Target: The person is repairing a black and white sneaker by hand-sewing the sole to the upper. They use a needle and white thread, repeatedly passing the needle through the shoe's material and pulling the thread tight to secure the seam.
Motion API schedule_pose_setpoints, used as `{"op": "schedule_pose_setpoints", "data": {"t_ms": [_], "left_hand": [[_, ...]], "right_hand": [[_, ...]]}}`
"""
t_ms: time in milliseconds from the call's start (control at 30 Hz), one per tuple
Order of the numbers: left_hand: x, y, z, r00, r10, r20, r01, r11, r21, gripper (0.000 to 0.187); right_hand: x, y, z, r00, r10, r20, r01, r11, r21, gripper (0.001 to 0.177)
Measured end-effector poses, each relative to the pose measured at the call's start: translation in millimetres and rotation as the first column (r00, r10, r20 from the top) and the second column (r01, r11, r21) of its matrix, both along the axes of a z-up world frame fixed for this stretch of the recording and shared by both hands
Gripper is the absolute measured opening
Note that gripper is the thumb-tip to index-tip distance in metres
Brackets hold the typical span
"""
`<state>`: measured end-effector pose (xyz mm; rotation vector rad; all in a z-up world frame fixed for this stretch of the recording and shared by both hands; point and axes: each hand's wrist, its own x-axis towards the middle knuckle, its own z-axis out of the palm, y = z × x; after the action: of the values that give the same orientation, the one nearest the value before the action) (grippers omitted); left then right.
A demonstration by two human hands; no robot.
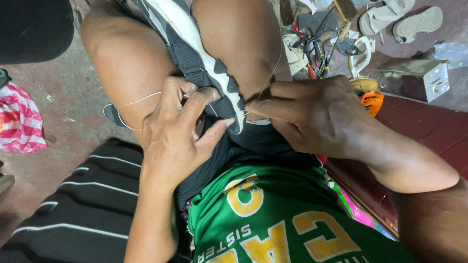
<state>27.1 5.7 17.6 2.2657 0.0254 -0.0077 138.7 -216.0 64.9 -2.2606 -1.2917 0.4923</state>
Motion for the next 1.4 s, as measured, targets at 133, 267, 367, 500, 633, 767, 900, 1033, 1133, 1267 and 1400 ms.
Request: {"op": "schedule_pose_setpoints", "data": {"t_ms": [133, 267, 367, 500, 633, 767, 900, 1033, 1133, 1267, 1400], "left_hand": [[-1.0, -5.0, -3.9, 0.998, -0.012, 0.059, 0.006, 0.996, 0.092, 0.052], [-2.0, -9.6, -8.7, 0.998, -0.005, 0.069, -0.003, 0.994, 0.109, 0.052], [-3.8, -6.6, -11.6, 0.995, -0.016, 0.094, 0.005, 0.994, 0.112, 0.052], [-5.0, -3.4, -11.8, 0.996, -0.037, 0.079, 0.028, 0.994, 0.102, 0.048], [-1.2, -0.3, -13.3, 0.991, -0.093, 0.101, 0.082, 0.991, 0.109, 0.046], [-3.3, -0.8, -15.6, 0.990, -0.103, 0.097, 0.089, 0.986, 0.141, 0.044], [0.0, -0.2, -16.3, 0.981, -0.147, 0.130, 0.129, 0.982, 0.138, 0.043], [-0.1, 3.4, -17.2, 0.972, -0.181, 0.151, 0.155, 0.973, 0.168, 0.041], [0.1, 5.1, -17.5, 0.970, -0.190, 0.155, 0.162, 0.971, 0.177, 0.043], [-0.4, 6.4, -18.3, 0.970, -0.188, 0.152, 0.164, 0.974, 0.159, 0.044], [0.1, 6.5, -19.1, 0.971, -0.185, 0.152, 0.162, 0.974, 0.157, 0.041]], "right_hand": [[-3.5, 2.0, 8.9, 0.979, 0.103, 0.178, -0.082, 0.989, -0.122, 0.031], [3.0, 5.3, 0.6, 0.984, 0.129, 0.125, -0.117, 0.988, -0.098, 0.023], [7.1, 6.2, -13.1, 0.992, 0.119, 0.049, -0.115, 0.991, -0.074, 0.017], [14.8, -1.0, -25.5, 0.988, 0.136, 0.074, -0.136, 0.991, -0.011, 0.023], [17.2, -6.0, -30.4, 0.982, 0.181, 0.048, -0.181, 0.983, 0.001, 0.028], [15.1, -6.8, -33.2, 0.977, 0.196, 0.088, -0.197, 0.981, -0.002, 0.027], [15.1, -5.4, -37.5, 0.976, 0.206, 0.069, -0.208, 0.978, 0.025, 0.022], [12.7, -0.9, -40.1, 0.977, 0.199, 0.079, -0.203, 0.978, 0.045, 0.019], [9.4, 4.5, -40.7, 0.986, 0.156, 0.052, -0.157, 0.987, 0.023, 0.013], [4.7, 6.2, -40.3, 0.991, 0.129, 0.031, -0.130, 0.991, 0.034, 0.011], [2.6, 8.0, -42.7, 0.991, 0.059, -0.119, -0.065, 0.997, -0.047, 0.010]]}}
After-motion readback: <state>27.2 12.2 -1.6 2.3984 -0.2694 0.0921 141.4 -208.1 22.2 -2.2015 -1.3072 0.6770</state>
